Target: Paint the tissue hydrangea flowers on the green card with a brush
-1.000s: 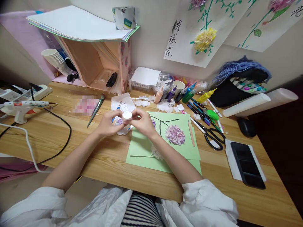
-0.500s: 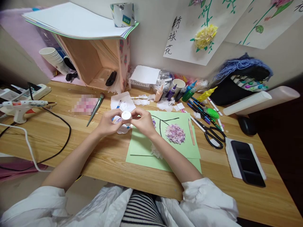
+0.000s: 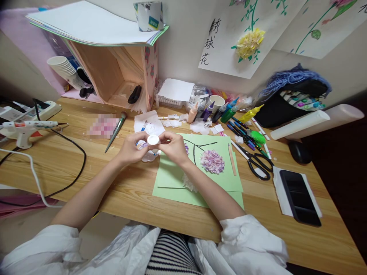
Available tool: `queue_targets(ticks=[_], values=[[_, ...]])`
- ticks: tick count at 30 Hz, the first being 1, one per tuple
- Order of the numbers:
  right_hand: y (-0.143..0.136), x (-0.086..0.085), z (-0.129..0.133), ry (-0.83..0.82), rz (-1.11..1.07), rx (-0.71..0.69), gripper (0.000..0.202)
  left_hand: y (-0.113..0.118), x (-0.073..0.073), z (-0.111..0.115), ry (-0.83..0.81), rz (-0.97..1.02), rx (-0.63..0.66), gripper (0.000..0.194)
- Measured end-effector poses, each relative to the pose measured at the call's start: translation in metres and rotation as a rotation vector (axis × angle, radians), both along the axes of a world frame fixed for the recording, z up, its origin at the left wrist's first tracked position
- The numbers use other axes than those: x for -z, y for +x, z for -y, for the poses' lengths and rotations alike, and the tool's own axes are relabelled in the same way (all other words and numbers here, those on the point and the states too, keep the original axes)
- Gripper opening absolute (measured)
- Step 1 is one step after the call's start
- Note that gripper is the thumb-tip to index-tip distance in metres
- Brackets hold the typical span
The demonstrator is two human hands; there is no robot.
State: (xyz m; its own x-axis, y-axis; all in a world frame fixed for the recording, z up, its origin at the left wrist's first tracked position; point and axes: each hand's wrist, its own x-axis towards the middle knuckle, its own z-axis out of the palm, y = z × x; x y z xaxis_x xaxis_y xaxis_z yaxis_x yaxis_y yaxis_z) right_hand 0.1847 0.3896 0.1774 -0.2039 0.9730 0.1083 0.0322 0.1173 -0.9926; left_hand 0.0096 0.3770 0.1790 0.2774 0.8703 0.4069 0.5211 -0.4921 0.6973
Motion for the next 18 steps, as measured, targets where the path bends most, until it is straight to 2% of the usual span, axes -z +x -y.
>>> queue_targets(ticks=[18], values=[[0.0016,0.0,-0.0038,-0.036,-0.018,-0.054,0.032,-0.0056,-0.0014,-0.0022,-0.049,-0.001,0.03,0.009]])
